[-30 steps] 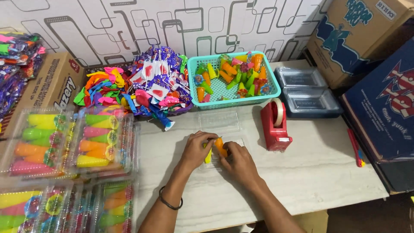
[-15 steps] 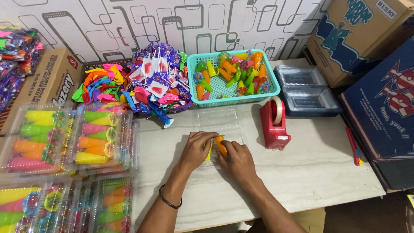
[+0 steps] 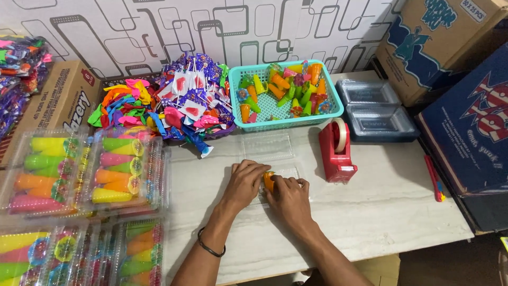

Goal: The person packs small plastic cone-shaped toys from a basket into clear plastic containers by hand and seals the containers using a tape dispenser.

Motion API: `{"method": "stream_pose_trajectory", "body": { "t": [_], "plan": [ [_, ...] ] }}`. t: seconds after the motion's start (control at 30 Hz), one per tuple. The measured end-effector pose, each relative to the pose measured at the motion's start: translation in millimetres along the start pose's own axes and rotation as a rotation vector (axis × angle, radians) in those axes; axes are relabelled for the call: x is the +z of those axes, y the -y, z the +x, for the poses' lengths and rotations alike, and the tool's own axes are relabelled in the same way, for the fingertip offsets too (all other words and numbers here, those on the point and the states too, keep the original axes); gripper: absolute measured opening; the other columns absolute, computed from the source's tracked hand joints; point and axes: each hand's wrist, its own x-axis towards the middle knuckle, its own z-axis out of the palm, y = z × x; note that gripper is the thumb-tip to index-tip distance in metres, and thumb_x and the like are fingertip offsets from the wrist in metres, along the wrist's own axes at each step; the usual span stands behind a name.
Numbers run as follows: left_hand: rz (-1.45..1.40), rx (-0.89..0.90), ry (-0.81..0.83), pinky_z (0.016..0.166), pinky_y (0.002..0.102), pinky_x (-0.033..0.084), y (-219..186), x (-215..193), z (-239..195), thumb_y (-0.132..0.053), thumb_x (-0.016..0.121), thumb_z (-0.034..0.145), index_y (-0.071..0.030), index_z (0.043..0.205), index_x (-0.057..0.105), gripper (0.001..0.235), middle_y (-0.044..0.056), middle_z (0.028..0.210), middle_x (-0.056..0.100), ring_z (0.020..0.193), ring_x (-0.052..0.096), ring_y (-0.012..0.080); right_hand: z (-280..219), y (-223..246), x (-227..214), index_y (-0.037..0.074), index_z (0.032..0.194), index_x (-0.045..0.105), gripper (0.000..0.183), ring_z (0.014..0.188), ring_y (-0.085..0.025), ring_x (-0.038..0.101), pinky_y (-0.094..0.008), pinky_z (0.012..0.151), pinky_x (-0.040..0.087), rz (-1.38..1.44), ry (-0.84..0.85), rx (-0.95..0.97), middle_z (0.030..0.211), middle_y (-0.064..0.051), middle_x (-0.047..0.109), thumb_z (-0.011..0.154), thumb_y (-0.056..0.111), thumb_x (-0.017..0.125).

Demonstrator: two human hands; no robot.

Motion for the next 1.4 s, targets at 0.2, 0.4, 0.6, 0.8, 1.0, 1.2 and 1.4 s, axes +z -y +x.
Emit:
{"method": "stream_pose_trajectory", "body": {
  "t": [0.2,0.4,0.6,0.8,1.0,1.2,1.4],
  "plan": [
    [0.080,-0.016,-0.048,0.082,0.035,0.044,0,2,-1,-0.007,0.063,0.097,-0.019,0.111,0.077,0.023,0.001,0.100,0.075,0.099,0.062,0.0205,2,-8,8,0.013,0.120,0.070,0.030,0.093,-0.026,0.073,-0.049,0.098,0.045,0.028,0.012,-0.007,0.089,-0.011,0.078,0.092,0.025,0.073],
    [0.071,-0.065,-0.067,0.077,0.037,0.048,11,14,-1,-0.008,0.065,0.095,-0.019,0.107,0.078,0.022,0.001,0.097,0.075,0.094,0.063,0.0237,6,-8,5,0.015,0.121,0.072,0.031,0.090,-0.024,0.072,-0.046,0.093,0.047,0.053,0.004,-0.013,0.086,-0.008,0.076,0.090,0.022,0.075],
    [0.103,-0.071,-0.095,0.074,0.036,0.048,6,13,-2,-0.010,0.064,0.095,-0.020,0.106,0.078,0.021,0.001,0.094,0.074,0.091,0.061,0.0237,6,-3,-5,0.014,0.121,0.073,0.031,0.090,-0.026,0.072,-0.045,0.093,0.049,0.074,0.023,-0.026,0.087,-0.010,0.076,0.091,0.020,0.074],
    [0.165,-0.030,-0.104,0.071,0.036,0.047,2,11,-2,-0.012,0.063,0.096,-0.018,0.108,0.077,0.019,0.003,0.091,0.072,0.088,0.061,0.0232,9,-6,-16,0.015,0.122,0.073,0.031,0.093,-0.027,0.072,-0.047,0.095,0.048,0.145,0.092,-0.016,0.088,-0.010,0.077,0.092,0.024,0.070],
    [0.185,0.032,-0.220,0.072,0.038,0.050,-4,-3,26,-0.015,0.066,0.096,-0.015,0.114,0.074,0.019,0.007,0.095,0.070,0.089,0.064,0.0273,31,-24,-61,-0.001,0.119,0.070,0.032,0.093,-0.048,0.074,-0.060,0.086,0.054,0.527,0.078,-0.034,0.097,-0.029,0.077,0.089,0.009,0.067],
    [0.200,0.115,-0.276,0.078,0.042,0.053,13,6,138,-0.016,0.069,0.095,-0.009,0.114,0.072,0.021,0.010,0.096,0.069,0.095,0.067,0.0311,149,-74,-132,0.001,0.121,0.071,0.028,0.097,-0.045,0.072,-0.059,0.086,0.053,0.230,-0.219,-0.040,0.097,-0.022,0.075,0.098,0.015,0.064],
    [0.160,-0.093,-0.039,0.088,0.050,0.055,38,59,255,-0.024,0.061,0.098,-0.005,0.132,0.062,0.039,0.018,0.117,0.066,0.110,0.063,0.0390,292,-168,-98,0.013,0.124,0.075,0.028,0.095,-0.037,0.074,-0.049,0.084,0.058,-0.018,-0.109,0.032,0.099,-0.013,0.077,0.098,0.014,0.063]
  ]
}}
